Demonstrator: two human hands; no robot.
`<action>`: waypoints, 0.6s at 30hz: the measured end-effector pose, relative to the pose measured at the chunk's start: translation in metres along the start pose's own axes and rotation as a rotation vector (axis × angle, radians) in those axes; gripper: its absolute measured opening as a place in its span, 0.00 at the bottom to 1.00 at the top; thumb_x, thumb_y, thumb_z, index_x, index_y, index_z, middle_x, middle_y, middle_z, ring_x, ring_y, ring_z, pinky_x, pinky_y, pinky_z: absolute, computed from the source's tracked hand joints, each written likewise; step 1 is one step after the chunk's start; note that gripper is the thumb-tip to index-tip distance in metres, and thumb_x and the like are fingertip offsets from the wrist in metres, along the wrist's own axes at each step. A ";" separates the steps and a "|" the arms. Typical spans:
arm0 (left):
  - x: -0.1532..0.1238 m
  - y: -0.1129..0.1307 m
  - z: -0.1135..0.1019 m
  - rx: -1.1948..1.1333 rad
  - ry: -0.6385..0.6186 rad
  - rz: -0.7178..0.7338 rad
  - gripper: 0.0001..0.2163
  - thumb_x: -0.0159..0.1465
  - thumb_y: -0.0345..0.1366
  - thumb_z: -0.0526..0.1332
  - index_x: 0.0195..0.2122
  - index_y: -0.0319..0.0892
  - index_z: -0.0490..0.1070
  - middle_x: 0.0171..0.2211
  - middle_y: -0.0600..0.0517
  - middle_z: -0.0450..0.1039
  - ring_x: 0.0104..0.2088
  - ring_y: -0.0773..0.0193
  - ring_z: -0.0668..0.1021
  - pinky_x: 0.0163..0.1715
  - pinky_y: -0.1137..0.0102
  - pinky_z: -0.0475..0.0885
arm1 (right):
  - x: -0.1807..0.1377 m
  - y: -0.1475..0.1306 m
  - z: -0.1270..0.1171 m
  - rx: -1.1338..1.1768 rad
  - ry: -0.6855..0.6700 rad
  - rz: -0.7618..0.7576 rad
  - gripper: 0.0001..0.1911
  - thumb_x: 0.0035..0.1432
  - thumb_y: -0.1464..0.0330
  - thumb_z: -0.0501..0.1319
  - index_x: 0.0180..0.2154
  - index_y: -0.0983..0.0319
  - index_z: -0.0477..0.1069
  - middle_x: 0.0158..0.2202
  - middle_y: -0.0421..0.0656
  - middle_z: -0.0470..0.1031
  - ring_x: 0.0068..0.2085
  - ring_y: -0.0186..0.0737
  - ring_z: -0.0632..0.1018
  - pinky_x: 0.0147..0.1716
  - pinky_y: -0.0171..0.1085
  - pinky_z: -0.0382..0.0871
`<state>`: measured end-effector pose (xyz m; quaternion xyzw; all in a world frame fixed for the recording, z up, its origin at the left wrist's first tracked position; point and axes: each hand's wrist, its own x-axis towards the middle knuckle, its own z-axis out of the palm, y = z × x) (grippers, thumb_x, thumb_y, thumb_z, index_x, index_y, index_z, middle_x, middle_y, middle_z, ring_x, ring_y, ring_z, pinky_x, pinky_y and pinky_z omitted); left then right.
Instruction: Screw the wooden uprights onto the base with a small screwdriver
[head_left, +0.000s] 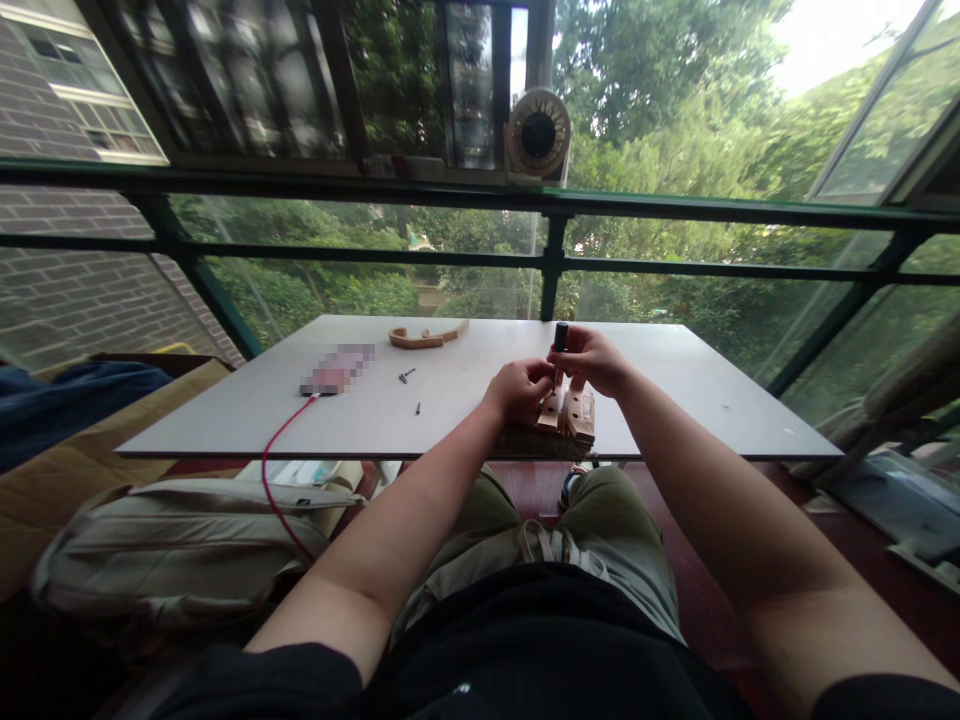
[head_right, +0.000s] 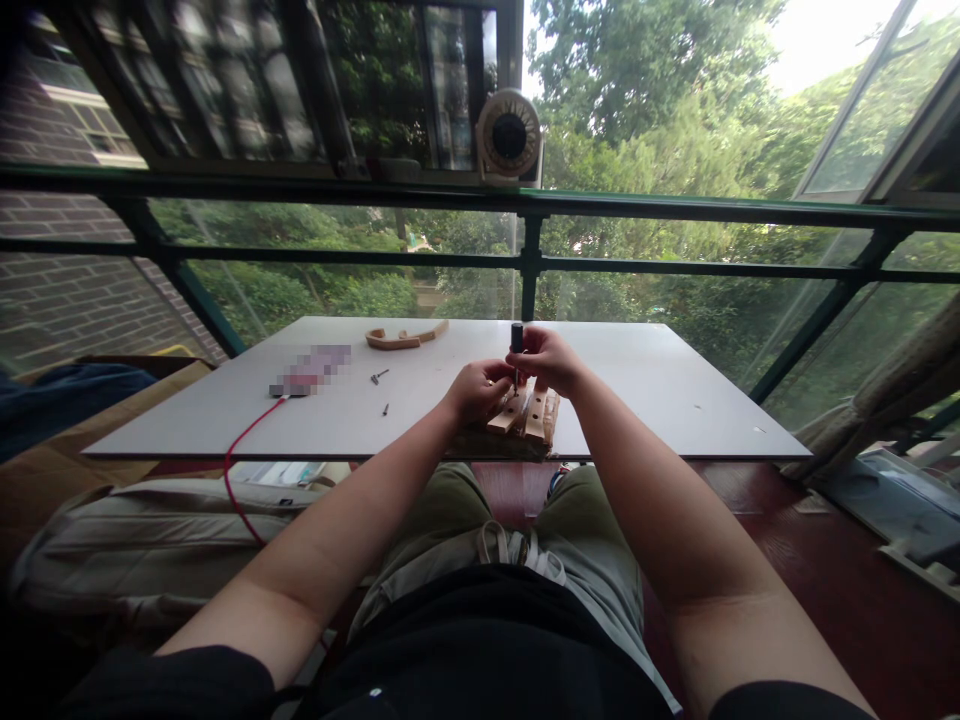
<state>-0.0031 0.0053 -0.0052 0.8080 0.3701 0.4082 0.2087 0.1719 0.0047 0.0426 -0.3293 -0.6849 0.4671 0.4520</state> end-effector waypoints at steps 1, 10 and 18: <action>0.000 -0.001 0.000 -0.009 0.015 -0.004 0.12 0.60 0.36 0.57 0.39 0.39 0.79 0.32 0.50 0.80 0.31 0.65 0.78 0.34 0.73 0.71 | 0.000 0.000 0.000 -0.008 0.003 0.006 0.18 0.44 0.63 0.72 0.34 0.61 0.67 0.23 0.37 0.72 0.20 0.34 0.72 0.11 0.30 0.60; -0.001 0.000 0.001 -0.075 0.011 -0.013 0.15 0.59 0.45 0.63 0.38 0.38 0.77 0.35 0.47 0.81 0.33 0.63 0.80 0.34 0.72 0.71 | 0.002 0.005 -0.002 -0.034 0.018 -0.023 0.19 0.43 0.64 0.72 0.34 0.60 0.67 0.26 0.38 0.73 0.22 0.32 0.72 0.14 0.30 0.63; -0.001 0.003 -0.001 -0.022 -0.002 0.009 0.14 0.61 0.45 0.62 0.35 0.39 0.79 0.31 0.49 0.81 0.31 0.64 0.79 0.33 0.72 0.70 | -0.001 0.000 -0.001 0.070 -0.023 -0.024 0.17 0.42 0.68 0.70 0.37 0.64 0.72 0.33 0.43 0.77 0.25 0.31 0.73 0.22 0.33 0.68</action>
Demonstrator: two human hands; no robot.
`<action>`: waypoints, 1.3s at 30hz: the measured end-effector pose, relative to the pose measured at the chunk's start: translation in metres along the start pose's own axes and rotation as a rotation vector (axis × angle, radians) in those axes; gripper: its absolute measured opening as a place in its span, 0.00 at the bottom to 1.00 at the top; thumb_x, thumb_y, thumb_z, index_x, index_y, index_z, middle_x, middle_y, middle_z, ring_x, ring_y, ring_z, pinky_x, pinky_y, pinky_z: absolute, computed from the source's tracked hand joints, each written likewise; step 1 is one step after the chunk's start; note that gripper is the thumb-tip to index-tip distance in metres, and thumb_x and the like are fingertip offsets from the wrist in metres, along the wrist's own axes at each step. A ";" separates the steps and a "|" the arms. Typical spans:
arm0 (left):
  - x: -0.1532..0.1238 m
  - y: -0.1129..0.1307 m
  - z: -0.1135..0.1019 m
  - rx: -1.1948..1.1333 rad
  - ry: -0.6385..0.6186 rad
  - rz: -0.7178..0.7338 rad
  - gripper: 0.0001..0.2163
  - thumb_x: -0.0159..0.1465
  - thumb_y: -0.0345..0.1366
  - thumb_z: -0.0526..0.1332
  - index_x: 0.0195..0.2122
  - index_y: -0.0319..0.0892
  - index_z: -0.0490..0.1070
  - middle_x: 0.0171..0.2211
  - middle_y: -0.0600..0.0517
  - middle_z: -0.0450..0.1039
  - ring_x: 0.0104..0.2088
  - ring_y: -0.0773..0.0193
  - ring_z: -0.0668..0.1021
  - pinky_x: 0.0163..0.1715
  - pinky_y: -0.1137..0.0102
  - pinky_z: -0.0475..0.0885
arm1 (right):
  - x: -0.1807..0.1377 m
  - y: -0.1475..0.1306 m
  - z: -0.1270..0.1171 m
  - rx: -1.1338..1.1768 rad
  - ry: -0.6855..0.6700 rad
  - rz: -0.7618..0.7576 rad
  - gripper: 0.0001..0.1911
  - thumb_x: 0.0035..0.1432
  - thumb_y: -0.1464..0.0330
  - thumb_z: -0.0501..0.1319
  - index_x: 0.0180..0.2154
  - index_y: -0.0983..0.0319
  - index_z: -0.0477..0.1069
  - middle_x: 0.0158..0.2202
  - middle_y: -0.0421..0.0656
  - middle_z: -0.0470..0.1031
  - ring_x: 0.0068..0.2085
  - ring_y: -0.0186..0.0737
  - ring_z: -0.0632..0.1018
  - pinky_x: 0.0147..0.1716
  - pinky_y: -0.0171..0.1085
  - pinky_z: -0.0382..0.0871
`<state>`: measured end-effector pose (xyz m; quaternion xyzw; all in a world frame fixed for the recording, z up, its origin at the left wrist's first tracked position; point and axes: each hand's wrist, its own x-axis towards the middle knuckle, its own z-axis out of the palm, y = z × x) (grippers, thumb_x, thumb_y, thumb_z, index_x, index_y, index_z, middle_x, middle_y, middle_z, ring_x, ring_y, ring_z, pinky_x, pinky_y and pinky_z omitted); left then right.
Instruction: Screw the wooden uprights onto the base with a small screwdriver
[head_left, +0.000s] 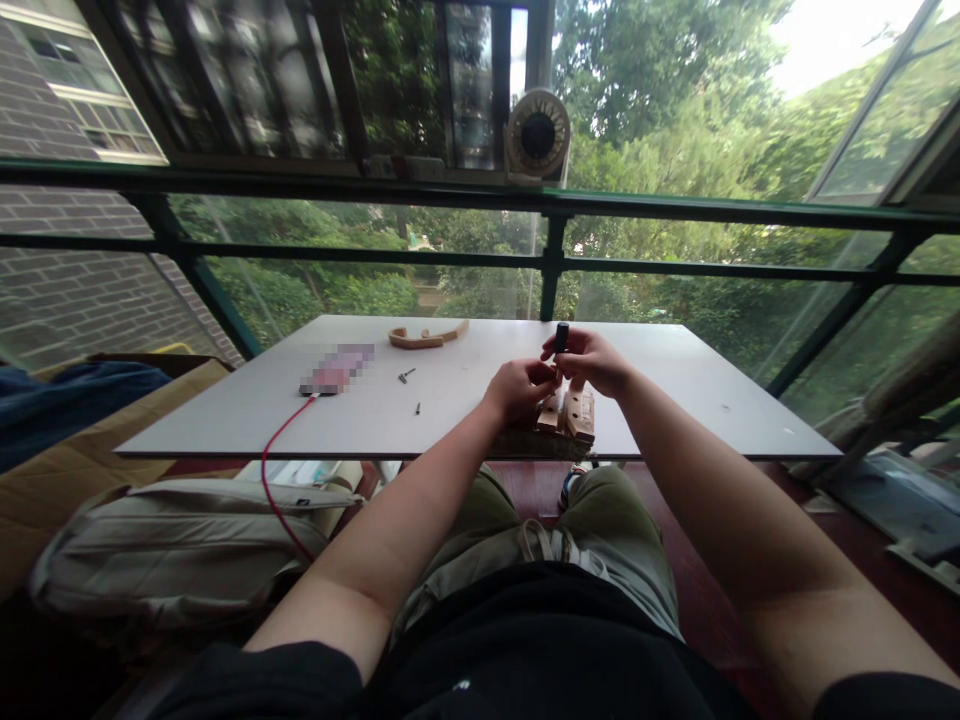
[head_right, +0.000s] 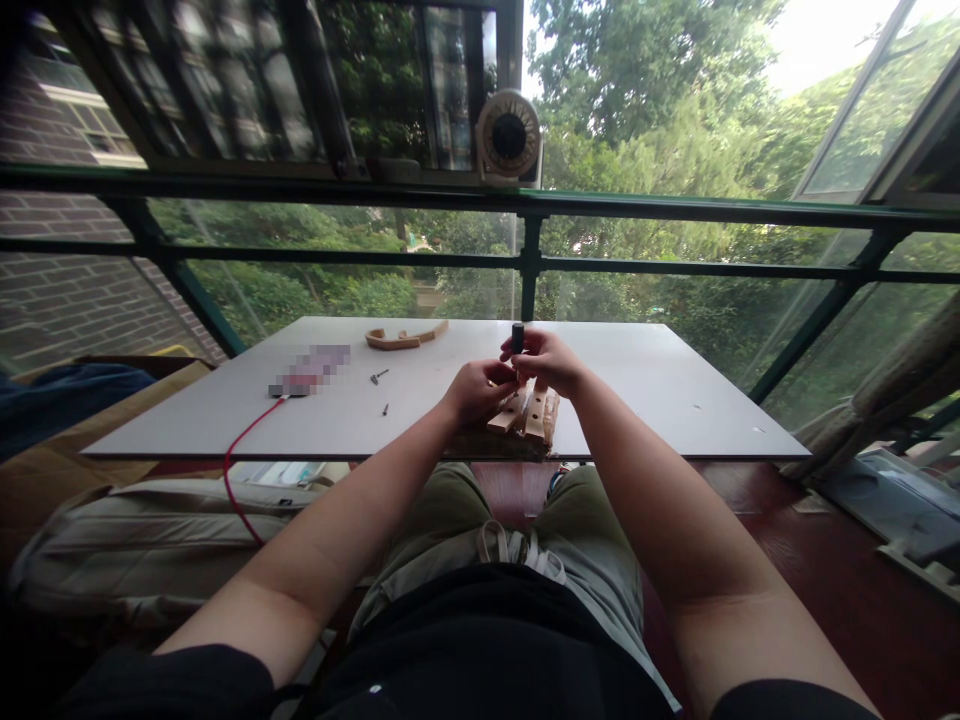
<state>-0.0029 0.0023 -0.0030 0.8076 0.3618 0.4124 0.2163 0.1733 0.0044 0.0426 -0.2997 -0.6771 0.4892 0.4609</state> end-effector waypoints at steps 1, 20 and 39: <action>0.000 0.001 0.000 0.006 -0.007 -0.001 0.14 0.61 0.45 0.61 0.34 0.38 0.79 0.31 0.49 0.81 0.31 0.64 0.79 0.33 0.72 0.69 | 0.000 0.000 0.000 0.012 -0.006 0.005 0.17 0.42 0.69 0.69 0.37 0.65 0.73 0.34 0.44 0.78 0.24 0.31 0.73 0.22 0.33 0.67; 0.000 -0.002 0.001 -0.047 0.020 -0.041 0.14 0.58 0.45 0.65 0.36 0.39 0.78 0.35 0.47 0.81 0.33 0.62 0.80 0.33 0.71 0.72 | 0.004 0.008 -0.003 -0.079 0.044 0.022 0.19 0.42 0.65 0.73 0.35 0.61 0.69 0.26 0.39 0.75 0.23 0.34 0.73 0.16 0.30 0.62; 0.001 -0.001 0.000 -0.023 -0.040 0.012 0.16 0.61 0.45 0.60 0.34 0.36 0.79 0.29 0.50 0.79 0.28 0.66 0.76 0.30 0.74 0.67 | -0.001 -0.005 0.002 -0.069 0.022 0.071 0.18 0.40 0.67 0.70 0.36 0.66 0.73 0.31 0.46 0.78 0.23 0.34 0.74 0.15 0.31 0.62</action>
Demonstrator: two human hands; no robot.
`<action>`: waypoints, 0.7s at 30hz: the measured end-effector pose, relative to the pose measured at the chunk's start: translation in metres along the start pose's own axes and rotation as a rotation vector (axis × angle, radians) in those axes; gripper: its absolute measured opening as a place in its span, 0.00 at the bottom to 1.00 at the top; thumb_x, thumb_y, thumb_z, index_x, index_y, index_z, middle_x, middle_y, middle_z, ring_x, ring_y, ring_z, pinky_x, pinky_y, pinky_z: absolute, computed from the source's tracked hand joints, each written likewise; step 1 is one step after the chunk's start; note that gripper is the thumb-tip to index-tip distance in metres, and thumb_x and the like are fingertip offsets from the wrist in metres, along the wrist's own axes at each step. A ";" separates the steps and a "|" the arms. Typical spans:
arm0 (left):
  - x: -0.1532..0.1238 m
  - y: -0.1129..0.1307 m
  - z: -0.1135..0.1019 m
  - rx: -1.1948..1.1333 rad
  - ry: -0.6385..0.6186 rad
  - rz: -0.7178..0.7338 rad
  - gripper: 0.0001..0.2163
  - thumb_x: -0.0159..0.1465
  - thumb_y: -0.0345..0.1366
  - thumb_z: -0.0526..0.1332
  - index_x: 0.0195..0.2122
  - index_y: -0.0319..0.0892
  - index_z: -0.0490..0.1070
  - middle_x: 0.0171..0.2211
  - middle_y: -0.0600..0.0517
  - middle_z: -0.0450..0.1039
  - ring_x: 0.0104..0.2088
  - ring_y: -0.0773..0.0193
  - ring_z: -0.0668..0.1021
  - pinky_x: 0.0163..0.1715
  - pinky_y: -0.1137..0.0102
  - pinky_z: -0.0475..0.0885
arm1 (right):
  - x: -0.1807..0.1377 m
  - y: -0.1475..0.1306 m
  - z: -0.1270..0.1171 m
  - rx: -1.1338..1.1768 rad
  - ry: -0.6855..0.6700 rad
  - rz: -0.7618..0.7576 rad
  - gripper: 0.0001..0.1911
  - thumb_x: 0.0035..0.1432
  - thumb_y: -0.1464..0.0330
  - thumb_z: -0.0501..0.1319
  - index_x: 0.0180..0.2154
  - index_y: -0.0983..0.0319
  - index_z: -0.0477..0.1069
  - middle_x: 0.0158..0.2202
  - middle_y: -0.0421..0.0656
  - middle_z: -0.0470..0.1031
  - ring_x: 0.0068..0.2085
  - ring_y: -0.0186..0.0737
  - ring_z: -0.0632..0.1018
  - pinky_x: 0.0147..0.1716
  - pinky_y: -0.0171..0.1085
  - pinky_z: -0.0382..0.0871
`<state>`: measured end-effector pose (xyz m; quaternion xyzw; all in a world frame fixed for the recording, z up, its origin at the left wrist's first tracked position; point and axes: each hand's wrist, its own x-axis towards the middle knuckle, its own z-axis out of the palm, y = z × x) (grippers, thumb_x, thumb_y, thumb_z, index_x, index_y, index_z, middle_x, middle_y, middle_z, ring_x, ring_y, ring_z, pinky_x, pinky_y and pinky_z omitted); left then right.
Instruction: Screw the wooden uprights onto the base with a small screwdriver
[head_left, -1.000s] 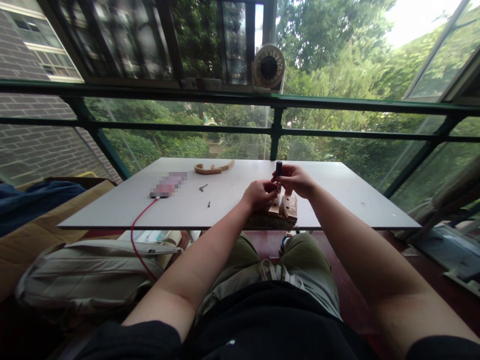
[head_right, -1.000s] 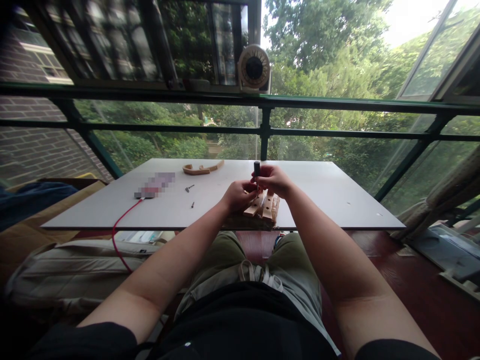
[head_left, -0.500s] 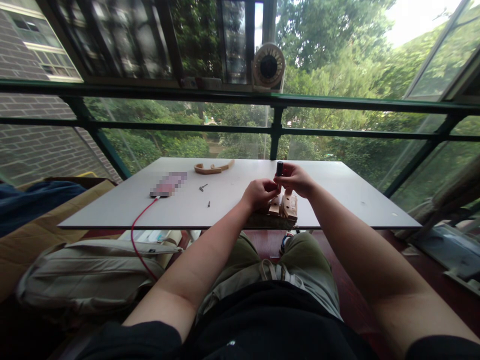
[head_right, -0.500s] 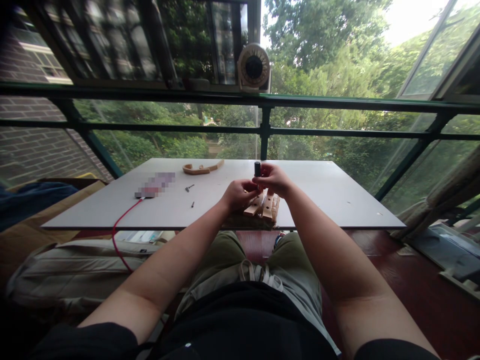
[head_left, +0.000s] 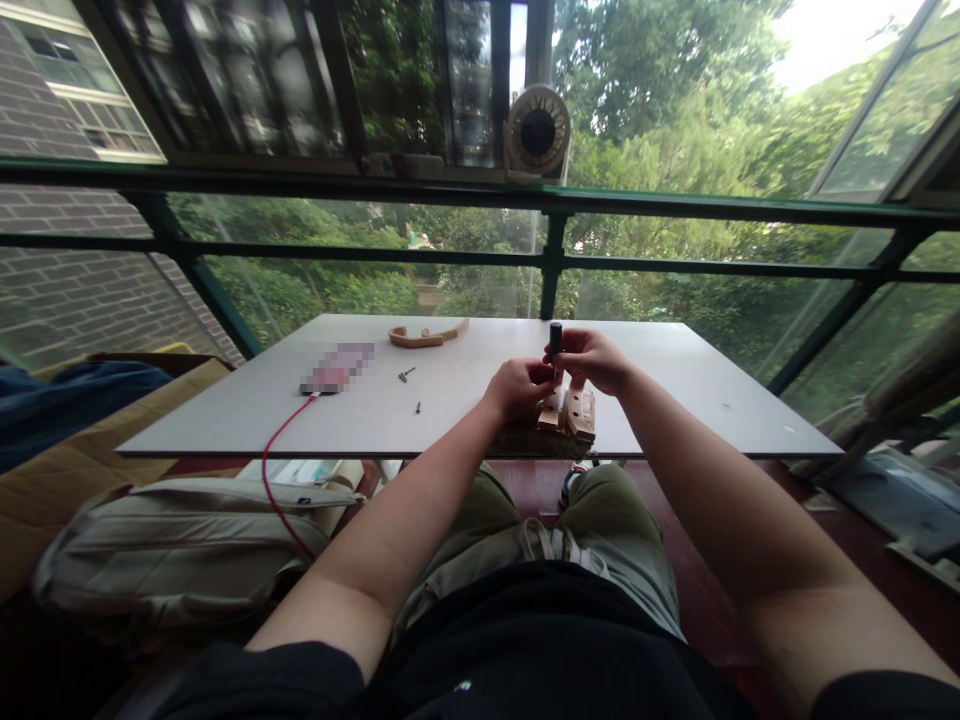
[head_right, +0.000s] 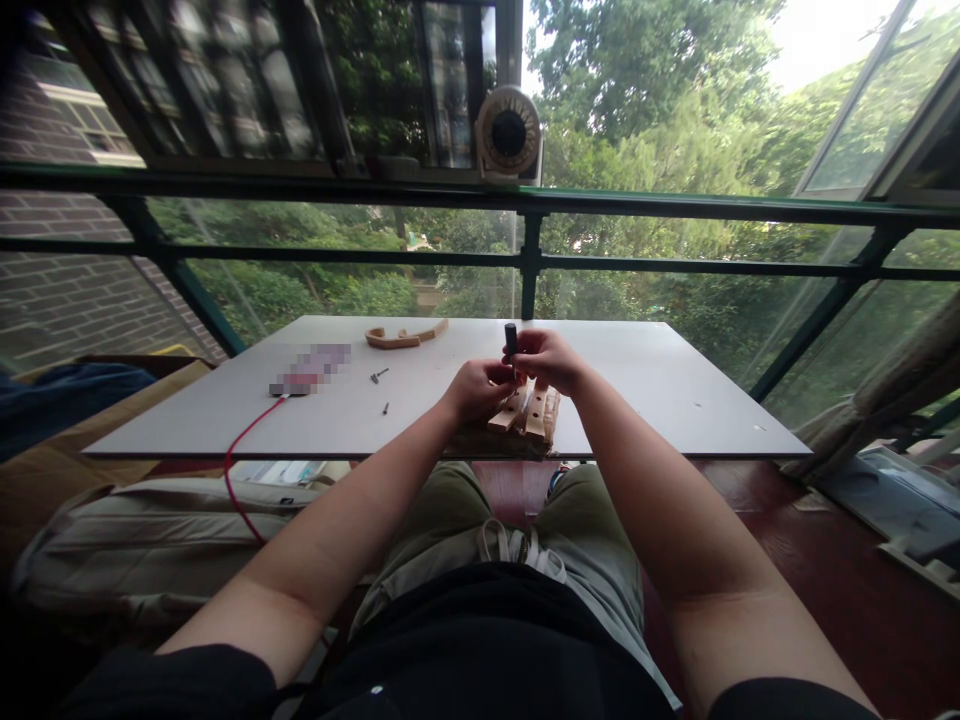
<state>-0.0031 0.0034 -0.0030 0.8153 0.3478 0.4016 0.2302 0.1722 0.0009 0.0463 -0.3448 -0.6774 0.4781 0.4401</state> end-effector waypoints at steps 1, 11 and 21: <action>0.000 -0.001 0.000 0.002 -0.003 0.000 0.16 0.61 0.45 0.60 0.34 0.36 0.79 0.29 0.50 0.79 0.28 0.66 0.76 0.30 0.74 0.67 | 0.000 0.001 0.000 0.002 -0.001 -0.001 0.18 0.40 0.66 0.70 0.35 0.65 0.73 0.31 0.45 0.78 0.23 0.35 0.74 0.15 0.31 0.62; 0.000 -0.006 0.003 0.016 0.035 -0.012 0.12 0.60 0.43 0.62 0.36 0.39 0.77 0.32 0.49 0.80 0.31 0.64 0.79 0.32 0.73 0.70 | 0.003 0.005 0.000 0.016 0.003 -0.054 0.17 0.41 0.67 0.71 0.35 0.62 0.69 0.28 0.40 0.75 0.24 0.33 0.74 0.15 0.30 0.64; 0.001 -0.007 0.004 0.016 0.044 0.007 0.13 0.60 0.43 0.62 0.35 0.38 0.77 0.31 0.49 0.79 0.29 0.65 0.78 0.30 0.73 0.68 | 0.003 0.008 -0.002 -0.024 -0.001 -0.056 0.18 0.43 0.67 0.70 0.37 0.63 0.70 0.28 0.40 0.75 0.22 0.34 0.73 0.15 0.31 0.64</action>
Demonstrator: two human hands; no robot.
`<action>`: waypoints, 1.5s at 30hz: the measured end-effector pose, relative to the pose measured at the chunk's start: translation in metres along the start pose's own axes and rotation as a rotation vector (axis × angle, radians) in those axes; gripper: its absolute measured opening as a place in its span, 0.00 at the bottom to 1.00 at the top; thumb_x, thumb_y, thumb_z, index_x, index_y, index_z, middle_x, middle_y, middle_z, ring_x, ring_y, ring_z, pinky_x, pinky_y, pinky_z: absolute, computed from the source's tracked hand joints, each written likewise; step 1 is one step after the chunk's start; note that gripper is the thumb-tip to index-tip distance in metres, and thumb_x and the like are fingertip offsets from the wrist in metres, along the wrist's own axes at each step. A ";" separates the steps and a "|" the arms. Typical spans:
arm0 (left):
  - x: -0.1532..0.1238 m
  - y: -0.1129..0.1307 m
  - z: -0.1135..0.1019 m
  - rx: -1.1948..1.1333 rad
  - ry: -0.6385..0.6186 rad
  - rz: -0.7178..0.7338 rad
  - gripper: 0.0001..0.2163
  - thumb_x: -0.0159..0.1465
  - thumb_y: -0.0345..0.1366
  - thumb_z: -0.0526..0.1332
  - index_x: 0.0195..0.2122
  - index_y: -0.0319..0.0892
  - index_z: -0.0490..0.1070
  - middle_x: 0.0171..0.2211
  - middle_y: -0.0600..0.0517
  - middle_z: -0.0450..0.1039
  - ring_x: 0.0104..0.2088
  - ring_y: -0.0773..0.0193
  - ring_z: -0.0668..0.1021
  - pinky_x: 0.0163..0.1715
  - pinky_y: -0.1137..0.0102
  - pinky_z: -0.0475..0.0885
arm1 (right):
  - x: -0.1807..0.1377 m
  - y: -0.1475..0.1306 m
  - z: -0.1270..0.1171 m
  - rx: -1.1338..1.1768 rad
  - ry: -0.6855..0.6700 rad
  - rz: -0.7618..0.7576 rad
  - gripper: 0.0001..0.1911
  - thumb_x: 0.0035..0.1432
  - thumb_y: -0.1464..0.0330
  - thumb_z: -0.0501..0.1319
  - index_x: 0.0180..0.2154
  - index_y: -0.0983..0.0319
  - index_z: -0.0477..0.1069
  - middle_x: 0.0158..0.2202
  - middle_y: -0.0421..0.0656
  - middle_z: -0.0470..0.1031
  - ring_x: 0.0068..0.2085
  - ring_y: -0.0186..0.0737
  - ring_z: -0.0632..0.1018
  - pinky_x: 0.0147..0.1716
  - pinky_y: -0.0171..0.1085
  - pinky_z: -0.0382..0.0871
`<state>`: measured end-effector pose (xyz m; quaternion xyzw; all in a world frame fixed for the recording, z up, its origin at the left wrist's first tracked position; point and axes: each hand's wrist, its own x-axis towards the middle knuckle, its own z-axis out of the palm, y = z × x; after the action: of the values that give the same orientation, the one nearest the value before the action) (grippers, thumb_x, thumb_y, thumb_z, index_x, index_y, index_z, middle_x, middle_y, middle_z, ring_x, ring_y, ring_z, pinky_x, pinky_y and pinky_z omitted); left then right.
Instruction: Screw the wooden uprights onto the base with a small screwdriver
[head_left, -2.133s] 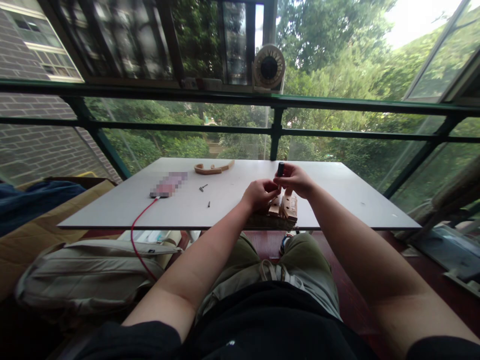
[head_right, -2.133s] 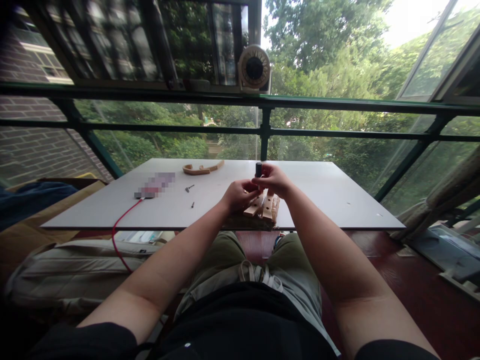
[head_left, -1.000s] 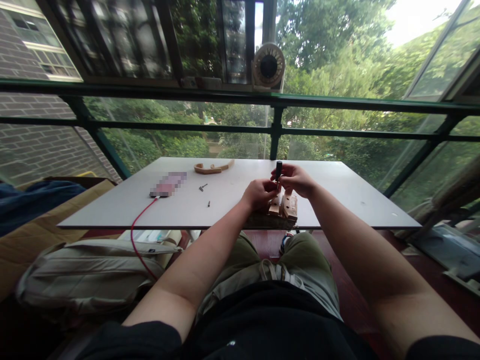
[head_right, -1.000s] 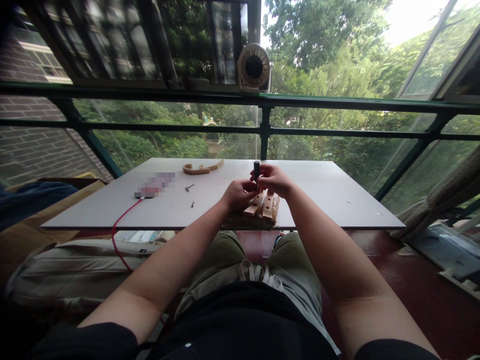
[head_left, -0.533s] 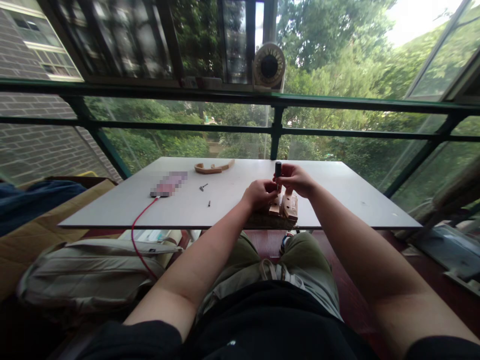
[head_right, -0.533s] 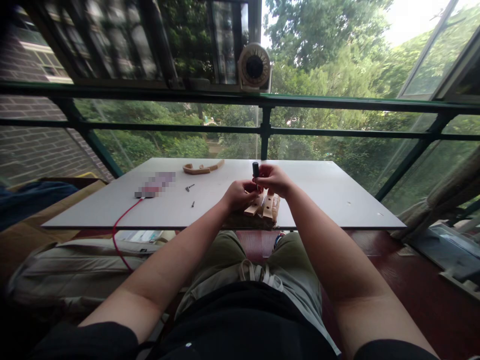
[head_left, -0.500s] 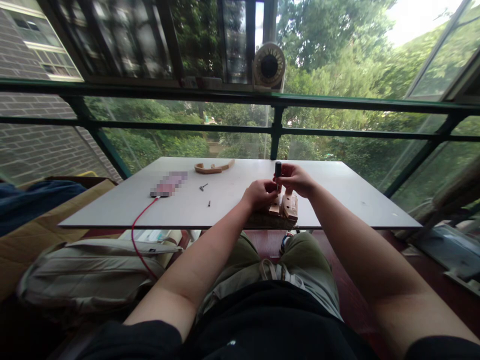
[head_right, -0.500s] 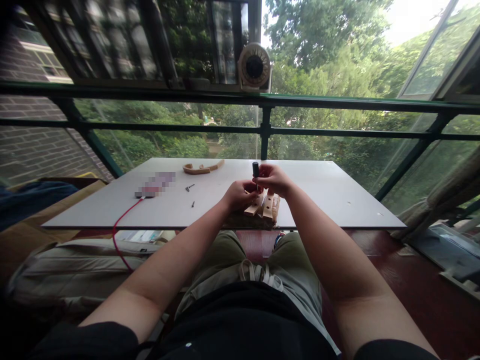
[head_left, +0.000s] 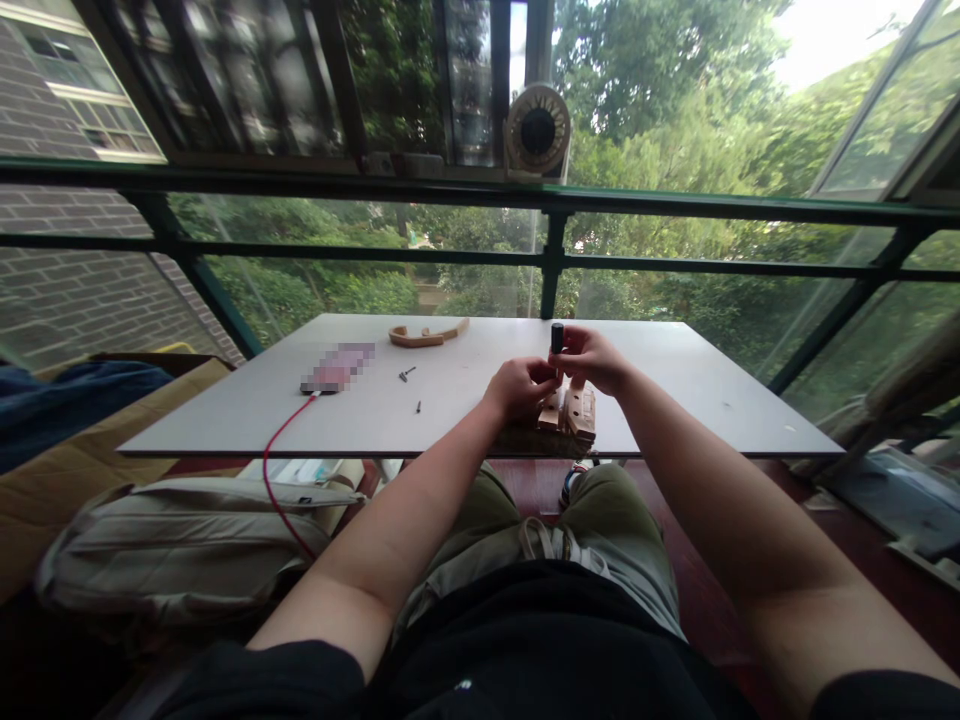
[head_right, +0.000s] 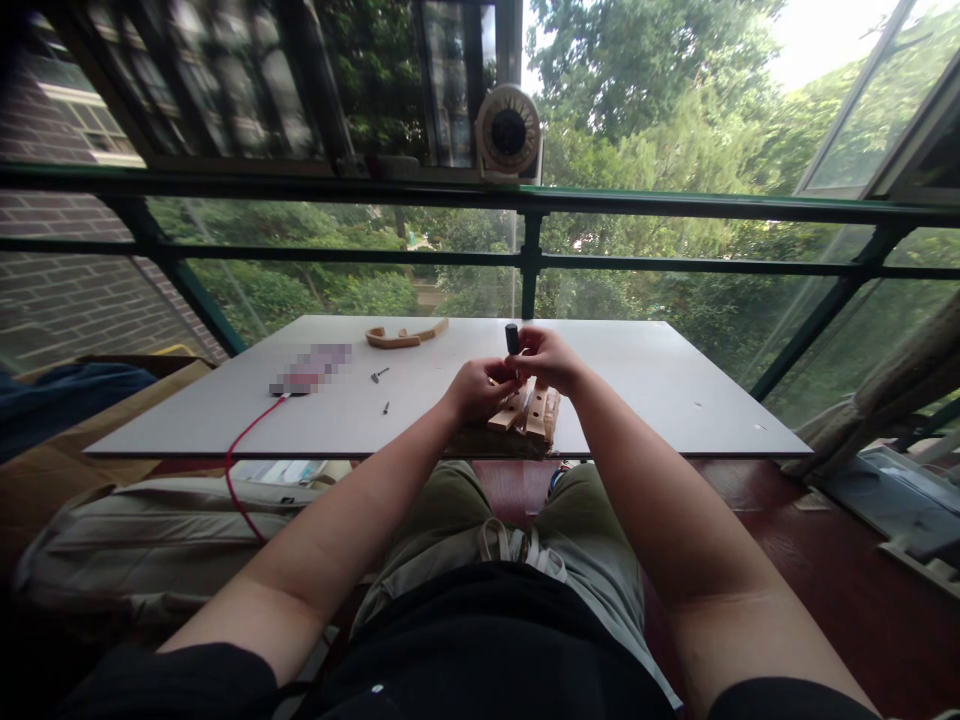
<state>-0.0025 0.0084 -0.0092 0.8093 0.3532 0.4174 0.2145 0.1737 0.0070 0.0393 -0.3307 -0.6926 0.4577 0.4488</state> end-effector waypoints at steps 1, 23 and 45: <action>0.000 0.000 0.000 0.008 -0.005 0.006 0.13 0.60 0.43 0.61 0.34 0.38 0.77 0.30 0.49 0.79 0.29 0.65 0.77 0.30 0.73 0.68 | 0.000 -0.001 0.000 0.024 -0.005 -0.009 0.18 0.42 0.68 0.70 0.37 0.63 0.71 0.29 0.41 0.76 0.24 0.33 0.74 0.17 0.31 0.66; -0.001 0.006 -0.001 -0.023 -0.019 -0.082 0.14 0.57 0.45 0.64 0.33 0.37 0.77 0.29 0.50 0.79 0.28 0.66 0.75 0.28 0.74 0.67 | 0.001 0.002 0.001 0.028 -0.001 -0.004 0.19 0.40 0.66 0.73 0.35 0.64 0.70 0.27 0.39 0.74 0.23 0.32 0.72 0.18 0.31 0.62; 0.000 0.002 -0.001 0.020 -0.092 -0.051 0.18 0.61 0.48 0.60 0.35 0.37 0.80 0.27 0.50 0.77 0.26 0.67 0.74 0.28 0.74 0.65 | 0.000 0.003 -0.007 0.182 -0.078 -0.028 0.18 0.44 0.67 0.70 0.40 0.66 0.77 0.33 0.45 0.79 0.25 0.30 0.72 0.23 0.32 0.63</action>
<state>-0.0024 0.0075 -0.0078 0.8204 0.3679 0.3706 0.2330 0.1804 0.0101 0.0372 -0.2609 -0.6696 0.5250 0.4560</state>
